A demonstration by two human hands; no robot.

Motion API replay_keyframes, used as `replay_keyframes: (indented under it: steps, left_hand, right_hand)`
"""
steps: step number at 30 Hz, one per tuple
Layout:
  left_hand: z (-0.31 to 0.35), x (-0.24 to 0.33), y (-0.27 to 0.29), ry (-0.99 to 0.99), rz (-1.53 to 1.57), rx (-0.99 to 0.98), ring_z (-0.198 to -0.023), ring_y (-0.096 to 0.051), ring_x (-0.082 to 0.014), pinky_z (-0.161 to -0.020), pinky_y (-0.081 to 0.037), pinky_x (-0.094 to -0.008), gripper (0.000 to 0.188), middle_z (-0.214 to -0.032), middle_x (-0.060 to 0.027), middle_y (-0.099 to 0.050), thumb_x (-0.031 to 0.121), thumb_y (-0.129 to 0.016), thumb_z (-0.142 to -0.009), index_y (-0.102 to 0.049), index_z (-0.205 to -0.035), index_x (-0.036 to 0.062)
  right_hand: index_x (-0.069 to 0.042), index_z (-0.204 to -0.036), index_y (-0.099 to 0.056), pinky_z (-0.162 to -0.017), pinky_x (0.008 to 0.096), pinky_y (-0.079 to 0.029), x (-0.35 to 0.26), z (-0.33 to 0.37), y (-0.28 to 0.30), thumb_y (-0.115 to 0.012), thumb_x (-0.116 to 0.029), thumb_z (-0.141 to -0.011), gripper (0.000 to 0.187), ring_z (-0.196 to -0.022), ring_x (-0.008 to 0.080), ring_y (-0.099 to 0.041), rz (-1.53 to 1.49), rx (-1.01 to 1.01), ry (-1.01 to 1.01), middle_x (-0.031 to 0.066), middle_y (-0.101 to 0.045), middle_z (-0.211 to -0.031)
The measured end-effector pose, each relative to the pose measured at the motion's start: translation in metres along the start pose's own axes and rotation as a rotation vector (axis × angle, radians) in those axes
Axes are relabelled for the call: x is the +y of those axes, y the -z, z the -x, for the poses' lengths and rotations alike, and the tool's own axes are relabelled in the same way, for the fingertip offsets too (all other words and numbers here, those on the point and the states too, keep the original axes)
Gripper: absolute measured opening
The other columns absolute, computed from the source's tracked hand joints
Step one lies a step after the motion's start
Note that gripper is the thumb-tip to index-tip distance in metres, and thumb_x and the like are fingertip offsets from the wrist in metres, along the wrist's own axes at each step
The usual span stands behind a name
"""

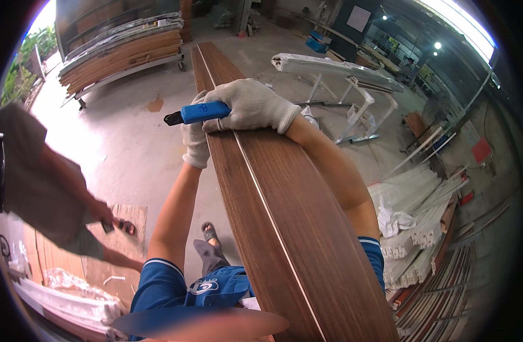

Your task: The person reviews a document, then measures and selects long wooden mouldings from a rack. They carry the mouldings to a workbench, place them on a circular saw, and use a utility knife to cut plastic wrapping and mark the wood.

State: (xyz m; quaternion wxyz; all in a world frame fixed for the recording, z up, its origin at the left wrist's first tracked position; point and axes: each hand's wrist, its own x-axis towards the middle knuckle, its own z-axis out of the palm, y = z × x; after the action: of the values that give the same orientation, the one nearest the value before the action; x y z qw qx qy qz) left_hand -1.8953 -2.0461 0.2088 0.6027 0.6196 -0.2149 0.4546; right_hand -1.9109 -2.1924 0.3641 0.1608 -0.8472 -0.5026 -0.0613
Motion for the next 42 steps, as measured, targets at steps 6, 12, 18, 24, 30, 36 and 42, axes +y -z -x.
replay_keyframes:
  steps: [6,12,18,24,30,36,42]
  left_hand:
    - [-0.094,-0.152,-0.013,0.057,0.094,-0.021,-0.12,-0.054,-0.0335,-0.097,-0.045,-0.0411,0.033,-0.122,-0.0145,-0.061,0.023,-0.063,-0.087,-0.064,-0.116,0.0074]
    - [-0.208,-0.293,-0.048,0.162,0.268,-0.117,-0.125,-0.05,-0.0333,-0.101,-0.042,-0.0429,0.03,-0.124,-0.0134,-0.061,0.019,-0.062,-0.089,-0.063,-0.116,0.0064]
    - [-0.271,-0.451,-0.106,0.183,0.25,-0.174,-0.125,-0.05,-0.0341,-0.103,-0.042,-0.0438,0.03,-0.124,-0.0136,-0.06,0.014,-0.066,-0.086,-0.062,-0.115,0.0058]
    - [-0.354,-0.593,-0.193,0.205,0.303,-0.121,-0.125,-0.05,-0.0307,-0.104,-0.04,-0.0396,0.031,-0.131,-0.0165,-0.056,0.012,-0.064,-0.088,-0.063,-0.117,0.0031]
    - [-0.446,-0.738,-0.258,0.031,0.089,-0.105,-0.12,-0.054,-0.0323,-0.098,-0.046,-0.0393,0.036,-0.125,-0.0146,-0.059,0.018,-0.069,-0.084,-0.062,-0.118,0.0079]
    - [-0.538,-0.919,-0.295,-0.017,-0.104,-0.149,-0.116,-0.057,-0.0328,-0.094,-0.048,-0.0397,0.038,-0.122,-0.0142,-0.061,0.017,-0.07,-0.078,-0.064,-0.115,0.009]
    - [-0.65,-1.05,-0.333,-0.014,-0.168,-0.219,-0.111,-0.06,-0.0308,-0.09,-0.05,-0.0383,0.028,-0.118,-0.0103,-0.063,0.015,-0.066,-0.076,-0.066,-0.104,0.0127]
  right_hand:
    - [-0.013,-0.106,-0.068,-0.081,0.0395,-0.051,0.13,-0.121,-0.007,-0.073,-0.048,-0.078,0.045,-0.092,0.0309,-0.066,0.026,0.019,0.055,0.0122,-0.069,-0.098]
    - [-0.017,-0.112,-0.068,-0.083,0.0394,-0.05,0.269,-0.219,0.012,-0.072,-0.047,-0.077,0.046,-0.093,0.031,-0.066,-0.037,0.068,-0.05,0.012,-0.07,-0.099]
    - [-0.011,-0.105,-0.069,-0.08,0.0396,-0.05,0.43,-0.294,0.003,-0.074,-0.046,-0.077,0.045,-0.091,0.0322,-0.065,0.024,0.044,-0.076,0.0122,-0.069,-0.097]
    - [-0.02,-0.115,-0.067,-0.084,0.0396,-0.051,0.594,-0.363,0.028,-0.071,-0.048,-0.078,0.047,-0.096,0.0304,-0.065,0.067,-0.021,-0.132,0.0095,-0.07,-0.103]
    - [-0.019,-0.113,-0.067,-0.083,0.0394,-0.05,0.754,-0.45,0.046,-0.07,-0.048,-0.079,0.045,-0.095,0.0297,-0.065,0.088,-0.009,-0.1,0.0074,-0.07,-0.101]
    - [-0.014,-0.108,-0.068,-0.082,0.0392,-0.05,0.931,-0.56,0.023,-0.071,-0.046,-0.078,0.044,-0.095,0.0305,-0.064,0.042,0.062,-0.105,0.0099,-0.069,-0.101]
    - [-0.009,-0.101,-0.068,-0.079,0.0376,-0.05,1.063,-0.664,0.045,-0.074,-0.042,-0.077,0.041,-0.089,0.0305,-0.065,-0.006,0.069,-0.252,0.0115,-0.068,-0.095]
